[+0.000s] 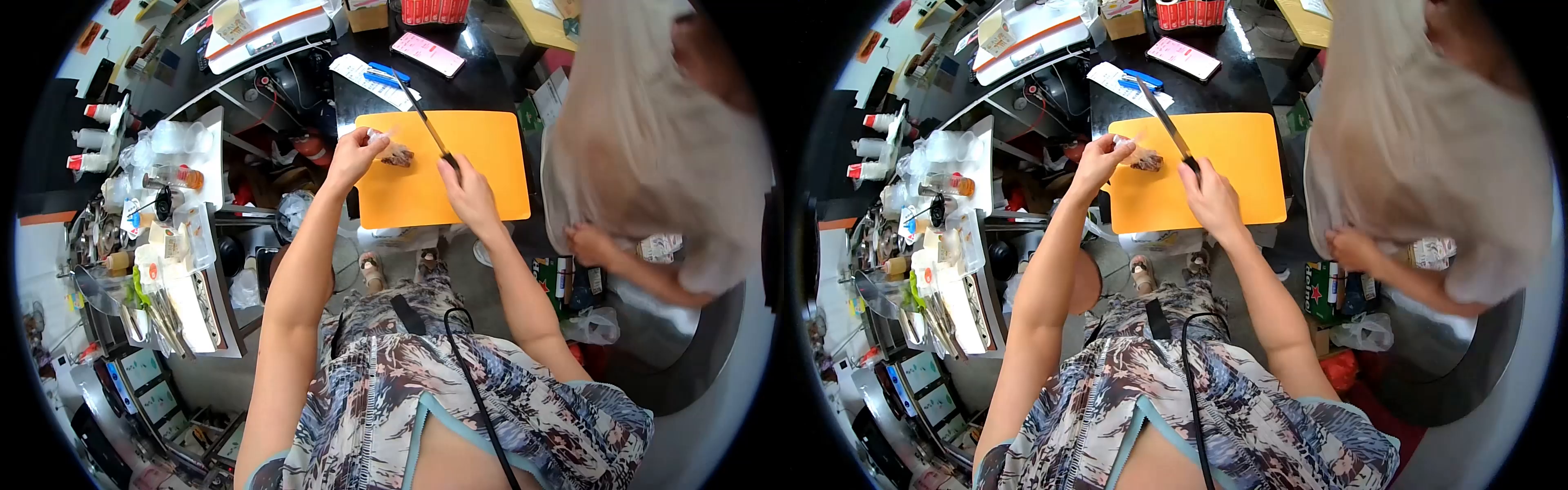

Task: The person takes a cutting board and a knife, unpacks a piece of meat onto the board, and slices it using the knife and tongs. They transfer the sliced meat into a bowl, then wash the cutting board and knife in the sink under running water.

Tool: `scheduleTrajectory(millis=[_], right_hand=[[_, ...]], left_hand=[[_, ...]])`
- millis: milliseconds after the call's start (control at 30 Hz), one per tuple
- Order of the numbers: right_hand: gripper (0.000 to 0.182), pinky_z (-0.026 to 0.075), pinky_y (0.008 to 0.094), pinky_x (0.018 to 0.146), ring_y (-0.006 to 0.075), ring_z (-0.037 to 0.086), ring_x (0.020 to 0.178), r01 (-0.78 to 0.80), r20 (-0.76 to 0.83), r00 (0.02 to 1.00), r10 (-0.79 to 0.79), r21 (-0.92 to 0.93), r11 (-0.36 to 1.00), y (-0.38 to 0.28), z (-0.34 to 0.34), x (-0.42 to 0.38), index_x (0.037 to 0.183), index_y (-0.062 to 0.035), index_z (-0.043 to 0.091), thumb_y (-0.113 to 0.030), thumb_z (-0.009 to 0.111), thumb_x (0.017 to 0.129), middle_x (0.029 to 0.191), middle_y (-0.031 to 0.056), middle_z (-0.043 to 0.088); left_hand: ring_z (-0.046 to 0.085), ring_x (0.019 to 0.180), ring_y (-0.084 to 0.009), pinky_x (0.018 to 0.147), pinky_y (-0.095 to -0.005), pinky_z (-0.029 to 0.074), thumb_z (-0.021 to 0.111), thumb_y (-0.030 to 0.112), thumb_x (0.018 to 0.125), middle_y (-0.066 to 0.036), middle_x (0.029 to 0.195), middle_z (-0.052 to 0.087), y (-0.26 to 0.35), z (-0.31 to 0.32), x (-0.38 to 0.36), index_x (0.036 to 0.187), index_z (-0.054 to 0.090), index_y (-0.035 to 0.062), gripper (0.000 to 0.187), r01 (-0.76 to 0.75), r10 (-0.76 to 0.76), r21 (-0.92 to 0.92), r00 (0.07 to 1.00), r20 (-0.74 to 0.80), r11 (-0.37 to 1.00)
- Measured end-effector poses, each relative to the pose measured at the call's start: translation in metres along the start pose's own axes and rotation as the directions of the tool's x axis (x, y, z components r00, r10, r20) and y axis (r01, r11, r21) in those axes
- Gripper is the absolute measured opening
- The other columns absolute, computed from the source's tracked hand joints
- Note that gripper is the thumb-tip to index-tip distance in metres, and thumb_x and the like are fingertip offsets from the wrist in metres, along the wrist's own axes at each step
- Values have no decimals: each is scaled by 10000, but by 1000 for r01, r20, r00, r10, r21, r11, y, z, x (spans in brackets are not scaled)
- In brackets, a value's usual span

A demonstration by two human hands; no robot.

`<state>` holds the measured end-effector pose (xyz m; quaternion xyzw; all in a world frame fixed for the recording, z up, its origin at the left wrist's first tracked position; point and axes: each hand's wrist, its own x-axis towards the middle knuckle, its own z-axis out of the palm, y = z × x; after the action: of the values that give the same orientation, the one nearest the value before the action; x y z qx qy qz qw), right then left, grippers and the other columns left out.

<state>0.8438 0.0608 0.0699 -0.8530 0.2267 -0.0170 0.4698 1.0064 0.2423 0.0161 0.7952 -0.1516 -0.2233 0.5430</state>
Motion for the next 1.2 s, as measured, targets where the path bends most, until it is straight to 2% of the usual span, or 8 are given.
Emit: scheduleTrajectory(millis=[200,367,500,600,700,800,967,1200], right_hand=[[308,506,451,704,368,668,806,25,67,998,-5,-301,953,0,-54,-100,1103,-43,626,-320,575,978,882,154,687],[312,529,469,705,365,680,822,28,58,998,-7,-367,930,13,-46,-112,1136,-52,630,-313,584,972,913,151,695],[309,531,477,667,377,684,777,83,54,996,-68,-354,931,17,-34,-105,1090,-25,615,-309,578,975,887,168,690],[307,532,486,652,390,681,751,87,72,995,-64,-388,917,17,-26,-101,1040,-10,603,-309,575,977,886,175,689],[303,536,491,634,394,681,723,123,34,992,-119,-402,907,16,-20,-97,995,-2,592,-304,581,975,861,186,680],[294,539,489,618,392,683,710,123,-36,987,-156,-455,882,19,-15,-93,982,-2,589,-295,595,968,842,192,672],[301,546,476,571,378,689,683,105,-69,983,-169,-544,833,23,-5,-92,971,2,573,-296,612,960,814,194,656],[311,553,476,578,381,691,696,24,-158,977,-146,-595,803,30,-4,-89,987,10,571,-299,607,963,826,205,651]], left_hand=[[560,725,-85,664,-261,451,702,261,909,-25,795,650,-1,0,-4,979,672,-18,289,-16,17,27,999,-36,999],[557,749,-67,682,-235,444,697,258,932,2,833,648,4,9,-7,1046,667,2,282,-64,64,-53,998,-5,997],[561,753,-67,681,-230,452,694,249,939,-1,835,648,1,12,-7,1070,666,-2,285,-72,72,41,997,14,997],[457,599,-83,556,-268,395,706,232,907,-9,680,556,0,15,-9,1026,676,1,262,-161,162,21,986,-34,987],[544,737,-63,672,-231,443,680,222,955,7,820,633,1,17,-13,1069,657,-8,257,-107,106,66,994,16,992],[495,613,-105,577,-282,418,726,235,882,-30,677,570,-1,19,-17,1033,666,9,278,-138,139,17,990,-25,990],[667,724,-328,664,-427,502,724,237,825,-168,757,666,8,18,-22,989,667,7,288,-125,168,450,984,-58,884],[657,726,-386,668,-456,506,710,277,812,-213,740,650,1,21,-22,887,672,-11,299,-119,166,500,985,-49,858]])
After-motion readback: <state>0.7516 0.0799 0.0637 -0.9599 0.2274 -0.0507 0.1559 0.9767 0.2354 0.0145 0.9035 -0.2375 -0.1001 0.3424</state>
